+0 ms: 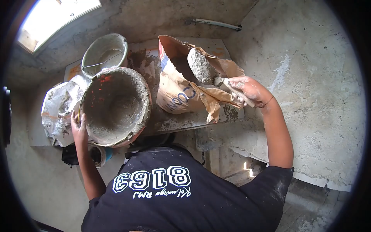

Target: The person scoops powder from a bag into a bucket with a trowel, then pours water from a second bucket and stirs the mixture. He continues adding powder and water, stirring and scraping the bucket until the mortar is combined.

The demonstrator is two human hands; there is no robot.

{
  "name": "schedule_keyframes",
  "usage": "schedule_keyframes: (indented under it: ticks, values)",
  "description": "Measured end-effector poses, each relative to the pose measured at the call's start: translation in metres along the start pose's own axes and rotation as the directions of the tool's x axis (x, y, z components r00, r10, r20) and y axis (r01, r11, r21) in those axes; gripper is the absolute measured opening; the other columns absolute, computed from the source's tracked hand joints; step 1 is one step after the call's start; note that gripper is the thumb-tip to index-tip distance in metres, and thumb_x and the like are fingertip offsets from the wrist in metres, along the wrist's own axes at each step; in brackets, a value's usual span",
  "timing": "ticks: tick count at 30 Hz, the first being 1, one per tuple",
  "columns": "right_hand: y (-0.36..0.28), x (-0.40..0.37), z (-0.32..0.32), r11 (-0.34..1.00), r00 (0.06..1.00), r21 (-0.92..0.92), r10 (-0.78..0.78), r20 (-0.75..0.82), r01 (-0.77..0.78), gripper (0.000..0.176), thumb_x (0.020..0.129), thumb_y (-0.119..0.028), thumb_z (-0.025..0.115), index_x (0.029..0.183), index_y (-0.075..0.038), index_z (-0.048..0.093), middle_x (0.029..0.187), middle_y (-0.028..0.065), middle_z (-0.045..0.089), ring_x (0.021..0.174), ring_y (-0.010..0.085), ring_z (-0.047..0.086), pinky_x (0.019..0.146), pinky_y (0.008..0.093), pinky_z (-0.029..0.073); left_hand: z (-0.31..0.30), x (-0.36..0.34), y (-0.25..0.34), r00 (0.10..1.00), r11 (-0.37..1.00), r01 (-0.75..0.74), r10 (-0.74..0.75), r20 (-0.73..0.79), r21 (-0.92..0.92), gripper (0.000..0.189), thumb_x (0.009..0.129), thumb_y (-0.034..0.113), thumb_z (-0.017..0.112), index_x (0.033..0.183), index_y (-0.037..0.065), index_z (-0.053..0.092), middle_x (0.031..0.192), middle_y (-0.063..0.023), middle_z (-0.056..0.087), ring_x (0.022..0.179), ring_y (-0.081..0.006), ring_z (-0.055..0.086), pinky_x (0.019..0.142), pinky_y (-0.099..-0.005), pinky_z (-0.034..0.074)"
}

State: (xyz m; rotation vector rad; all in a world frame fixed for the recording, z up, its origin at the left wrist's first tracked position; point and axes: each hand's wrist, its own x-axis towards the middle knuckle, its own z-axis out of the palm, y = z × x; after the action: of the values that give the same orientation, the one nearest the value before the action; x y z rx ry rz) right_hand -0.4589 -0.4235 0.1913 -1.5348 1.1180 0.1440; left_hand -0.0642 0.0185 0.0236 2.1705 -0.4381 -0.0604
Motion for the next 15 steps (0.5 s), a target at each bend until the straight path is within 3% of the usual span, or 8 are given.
schedule_keyframes:
  ticks: [2,5,10,11,13,15]
  values:
    - [-0.003,-0.007,-0.002,0.998,0.999,-0.057,-0.017,-0.042,0.015,0.025,0.1,-0.023,0.054,0.115,-0.004,0.062,0.07,-0.001,0.058,0.052,0.0051,0.053,0.038,0.0208,0.041,0.007,0.002,0.004,0.997,0.992,0.069,-0.064,0.051,-0.106,0.069,0.095,0.035,0.063,0.146,-0.002,0.033,0.127,-0.0168,0.054,0.112,-0.0226,0.053,0.098,-0.0342,0.041]
    - [-0.012,-0.024,-0.003,0.999,0.999,-0.022,-0.032,-0.024,0.031,0.028,0.1,-0.024,0.054,0.119,-0.004,0.06,0.072,-0.001,0.057,0.052,0.0047,0.052,0.039,0.0211,0.042,0.006,0.0,0.019,1.0,0.997,0.017,-0.015,0.027,-0.077,0.069,0.096,0.034,0.061,0.145,-0.004,0.032,0.124,-0.016,0.055,0.11,-0.0216,0.053,0.098,-0.033,0.041]
    - [-0.05,-0.065,0.024,0.983,0.997,-0.165,-0.079,-0.004,0.077,0.044,0.1,-0.026,0.053,0.138,-0.004,0.05,0.074,-0.0009,0.056,0.052,0.0043,0.05,0.042,0.0186,0.04,0.004,0.013,-0.003,0.997,0.992,-0.014,0.024,0.076,-0.123,0.063,0.098,0.03,0.057,0.145,-0.005,0.033,0.111,-0.0132,0.06,0.095,-0.0191,0.057,0.086,-0.0314,0.047]
    - [-0.051,-0.067,0.033,0.982,0.997,-0.172,-0.077,0.025,0.08,0.044,0.1,-0.026,0.053,0.138,-0.004,0.05,0.074,-0.0009,0.056,0.052,0.0043,0.05,0.042,0.0186,0.04,0.006,0.015,-0.007,0.996,0.983,0.041,-0.027,0.08,-0.178,0.059,0.098,0.028,0.057,0.143,-0.005,0.036,0.109,-0.0123,0.061,0.092,-0.0175,0.057,0.083,-0.0299,0.047]
    - [-0.05,-0.068,0.051,0.992,0.988,0.019,-0.128,0.084,0.127,0.047,0.099,-0.027,0.055,0.139,-0.003,0.048,0.074,-0.0005,0.057,0.052,0.004,0.048,0.043,0.0178,0.04,0.011,0.015,-0.013,1.0,0.987,-0.003,0.008,0.027,-0.159,0.056,0.098,0.027,0.058,0.141,-0.004,0.039,0.109,-0.012,0.061,0.092,-0.0162,0.057,0.082,-0.0284,0.047]
    - [-0.06,-0.068,0.086,0.994,0.987,0.013,-0.112,0.117,0.111,0.046,0.099,-0.027,0.055,0.138,-0.003,0.049,0.074,-0.0006,0.057,0.052,0.004,0.047,0.044,0.0173,0.039,0.015,0.01,-0.012,1.0,0.965,0.007,-0.01,-0.009,-0.264,0.054,0.098,0.026,0.057,0.14,-0.003,0.041,0.11,-0.0129,0.061,0.093,-0.0169,0.057,0.082,-0.0287,0.047]
